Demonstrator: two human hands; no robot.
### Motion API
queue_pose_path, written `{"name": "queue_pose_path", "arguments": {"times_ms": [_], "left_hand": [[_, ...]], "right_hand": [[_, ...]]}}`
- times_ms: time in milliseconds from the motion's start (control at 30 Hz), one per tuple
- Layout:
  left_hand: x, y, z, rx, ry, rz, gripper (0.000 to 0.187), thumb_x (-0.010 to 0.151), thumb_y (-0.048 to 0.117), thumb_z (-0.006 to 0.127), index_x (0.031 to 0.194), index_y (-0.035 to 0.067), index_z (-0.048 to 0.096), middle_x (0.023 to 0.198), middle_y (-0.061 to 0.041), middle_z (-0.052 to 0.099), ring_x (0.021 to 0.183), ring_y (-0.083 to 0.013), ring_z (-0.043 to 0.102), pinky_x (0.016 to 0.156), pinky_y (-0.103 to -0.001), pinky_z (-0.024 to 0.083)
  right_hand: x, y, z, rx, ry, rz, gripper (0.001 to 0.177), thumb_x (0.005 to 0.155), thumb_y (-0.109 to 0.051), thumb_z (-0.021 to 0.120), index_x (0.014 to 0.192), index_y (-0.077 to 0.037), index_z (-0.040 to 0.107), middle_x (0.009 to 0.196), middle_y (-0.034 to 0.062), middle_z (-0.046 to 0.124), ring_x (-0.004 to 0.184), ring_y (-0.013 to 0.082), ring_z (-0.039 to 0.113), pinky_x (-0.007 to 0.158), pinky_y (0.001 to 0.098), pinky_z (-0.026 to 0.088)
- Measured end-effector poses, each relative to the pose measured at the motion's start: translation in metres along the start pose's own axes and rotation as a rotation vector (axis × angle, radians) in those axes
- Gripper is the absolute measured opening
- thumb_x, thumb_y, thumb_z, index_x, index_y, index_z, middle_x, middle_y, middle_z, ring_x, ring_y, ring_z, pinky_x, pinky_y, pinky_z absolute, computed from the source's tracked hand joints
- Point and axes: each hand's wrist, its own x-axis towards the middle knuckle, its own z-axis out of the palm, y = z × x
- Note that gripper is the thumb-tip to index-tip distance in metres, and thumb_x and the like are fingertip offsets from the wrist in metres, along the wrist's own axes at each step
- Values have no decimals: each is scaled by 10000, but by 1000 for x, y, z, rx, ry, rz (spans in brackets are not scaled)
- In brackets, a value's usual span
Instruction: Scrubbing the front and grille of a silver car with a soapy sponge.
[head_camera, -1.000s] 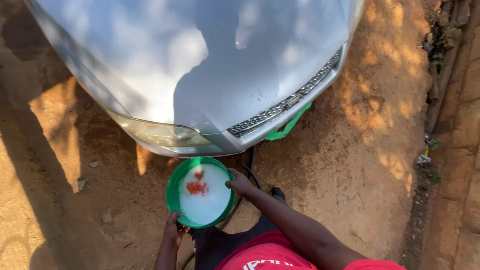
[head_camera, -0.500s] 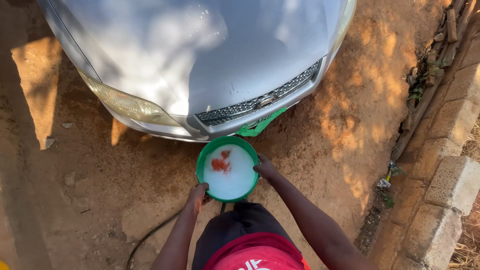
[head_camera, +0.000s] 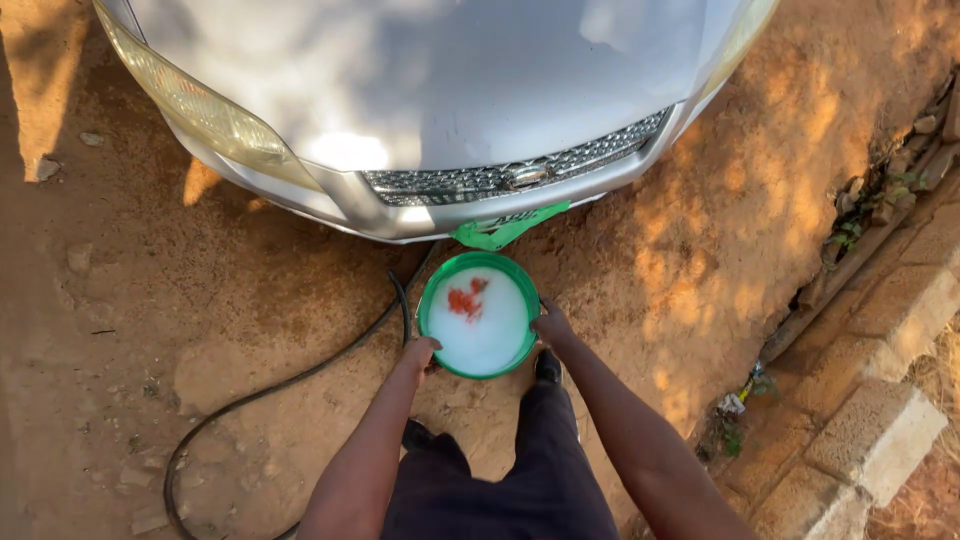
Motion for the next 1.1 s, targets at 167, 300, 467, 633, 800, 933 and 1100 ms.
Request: {"name": "queue_pose_path", "arguments": {"times_ms": [167, 300, 467, 633, 800, 933, 1100], "left_hand": [[3, 4, 53, 45, 134, -152, 318, 934, 93, 603, 1249, 82, 560, 1322, -118, 517, 1138, -306, 492, 964, -505, 441], [82, -34, 64, 77, 91, -184, 506, 987, 119, 567, 1476, 50, 455, 1576, -185, 410, 1373, -357, 419, 1109, -544, 395], [144, -73, 77, 70, 132, -266, 513, 1038, 175, 569, 1524, 55, 458, 1594, -151, 421, 1436, -342, 414, 1179, -531, 379], [199, -100, 86, 104, 152, -288, 484, 1064, 231, 568, 1515, 85, 472, 1552, -133, 443, 1396, -328, 448, 1168, -512, 406], [236, -140, 74, 198, 201, -222, 449, 1016, 161, 572, 1459, 83, 556, 1486, -153, 568, 1305, -343, 565, 1110, -521, 464], [212, -159, 71, 261, 164, -135, 451, 984, 223, 617, 1408, 69, 601, 1434, -156, 628, 1260, -337, 607, 1060, -517, 493], [140, -79, 95, 398, 654, 486, 591, 948, 390, 750, 1388, 38, 573, 1350, -208, 553, 1256, -342, 540, 1023, -454, 478]], "right_hand": [[69, 28, -20, -32, -66, 2, 904, 806, 110, 626, 1613, -203, 365, 1051, 221, 717, 796, 282, 681, 659, 443, 543], [172, 95, -28, -29, -104, -28, 912, 787, 150, 638, 1597, -181, 381, 1225, 186, 684, 918, 283, 705, 704, 459, 566], [211, 119, -27, -85, -133, 58, 921, 815, 137, 614, 1625, -194, 328, 1349, 221, 647, 1055, 331, 671, 772, 463, 547], [276, 161, -17, -109, -144, 85, 932, 822, 120, 599, 1638, -212, 293, 1431, 202, 575, 1142, 329, 637, 838, 456, 549], [312, 219, 2, -81, -127, -130, 916, 726, 104, 575, 1585, -144, 376, 1366, 200, 574, 1164, 350, 616, 877, 484, 539], [225, 185, 29, -435, 109, -288, 868, 720, 49, 613, 1544, -133, 411, 1393, 265, 486, 1214, 465, 505, 935, 562, 466], [207, 160, 67, -936, -6, -928, 702, 869, -227, 703, 1518, -177, 438, 1482, 186, 446, 1348, 442, 431, 1092, 612, 394]]}}
